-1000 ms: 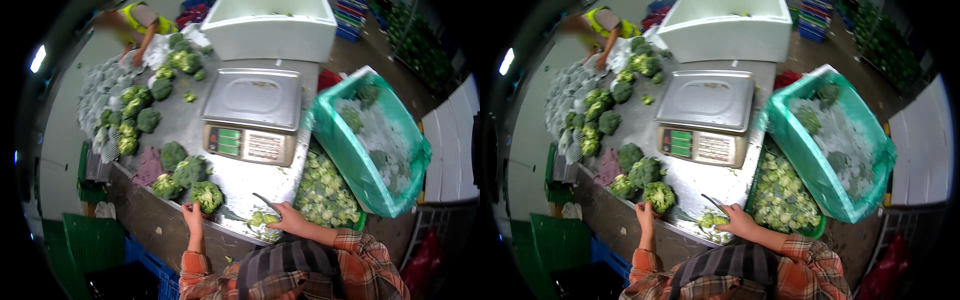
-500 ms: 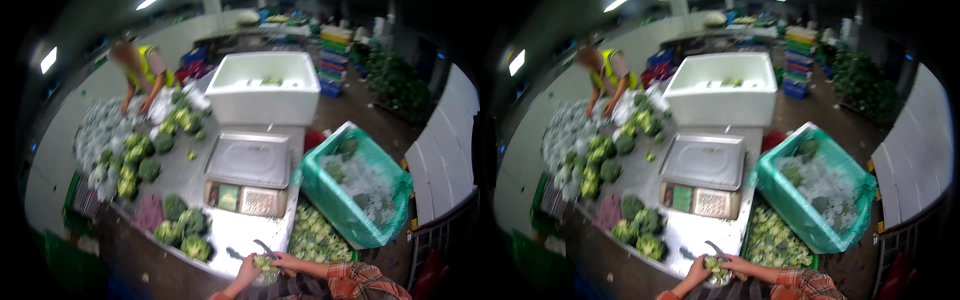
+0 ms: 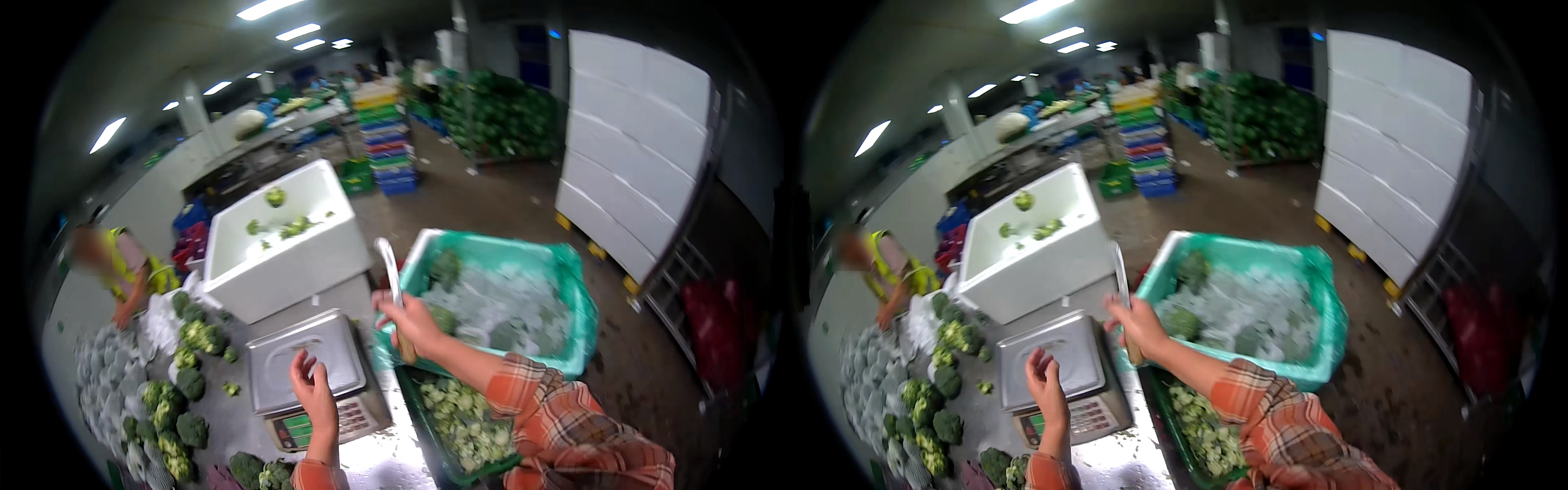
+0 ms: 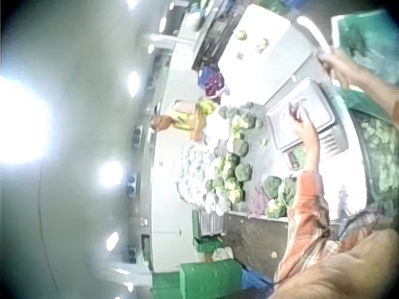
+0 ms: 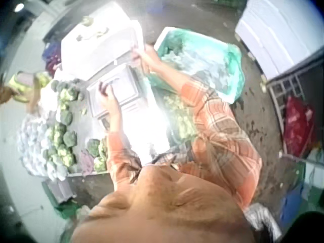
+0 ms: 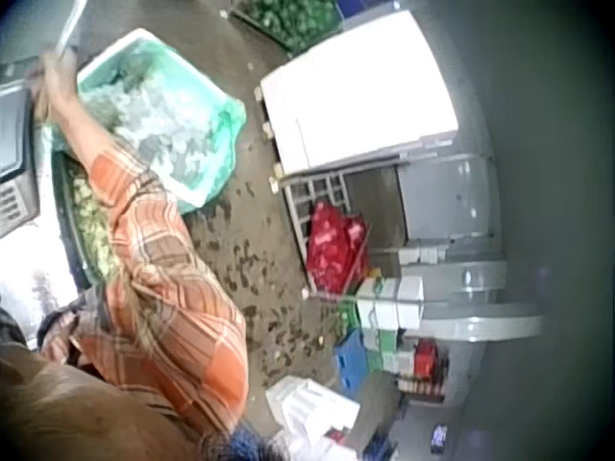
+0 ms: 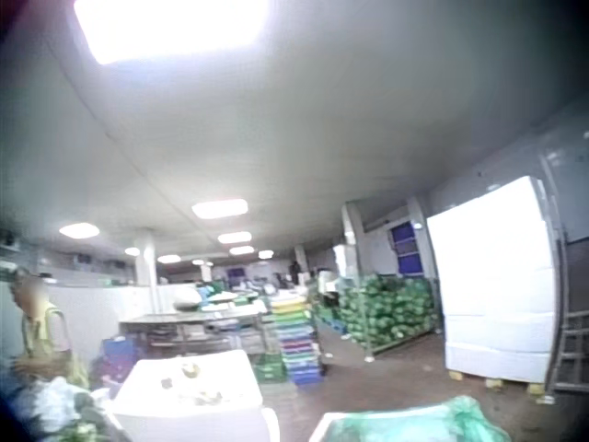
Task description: The person prepares a container with ice and then processes broccoli. They use a knife to trim the stems and cut the broccoli into smaller florets, placing the trimmed pieces into a green basket and the larger florets onto a scale and into a container.
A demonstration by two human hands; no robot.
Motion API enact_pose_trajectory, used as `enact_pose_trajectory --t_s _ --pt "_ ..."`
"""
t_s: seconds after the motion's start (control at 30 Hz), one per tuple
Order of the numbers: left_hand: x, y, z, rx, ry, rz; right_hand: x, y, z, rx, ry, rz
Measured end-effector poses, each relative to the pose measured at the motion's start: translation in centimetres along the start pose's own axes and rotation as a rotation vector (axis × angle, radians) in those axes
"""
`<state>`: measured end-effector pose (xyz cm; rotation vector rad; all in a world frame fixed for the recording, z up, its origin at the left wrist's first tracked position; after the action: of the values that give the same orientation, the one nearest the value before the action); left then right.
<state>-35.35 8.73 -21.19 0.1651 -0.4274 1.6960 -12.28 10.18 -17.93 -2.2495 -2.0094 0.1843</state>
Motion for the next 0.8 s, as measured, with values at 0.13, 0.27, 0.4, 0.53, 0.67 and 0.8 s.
enact_pose_trajectory --t_s 0.13,0.27,0.4,0.53,0.67,0.8 --pt "-2.4 -3.5 -6.3 0.133 0.124 -0.057 -10.9 9.5 12.1 -0.224 -0.321 0.071" --pt "-1.6 -12.8 -11.3 0.253 0.006 -0.415 -21.5 15.8 17.7 -0.25 -0.61 -0.014" --pt "-5.4 -25.4 -16.9 0.535 0.075 -1.004 -28.3 19.0 25.3 -0.286 -0.731 -0.227" --pt "-11.4 -33.1 -24.1 0.714 0.387 -1.36 -30.3 19.6 27.9 -0.231 -0.624 -0.179" --pt "-12.1 -34.6 -28.7 0.386 0.676 -1.33 -30.8 19.3 29.6 -0.171 -0.77 -0.181" --pt "-10.4 -34.7 -22.7 0.158 1.161 -0.878 -30.4 19.8 27.7 0.043 -0.82 -0.052"
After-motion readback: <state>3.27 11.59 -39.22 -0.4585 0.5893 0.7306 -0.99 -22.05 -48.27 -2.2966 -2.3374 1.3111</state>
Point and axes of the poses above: each hand's wrist, its own x-axis towards the middle knuckle, its own y-axis out of the back of the hand, z = x × y, the point moved 4 cm from there along x, towards the middle knuckle, and after that the axes turned 11 degrees about -x, right-handed, at the moved point
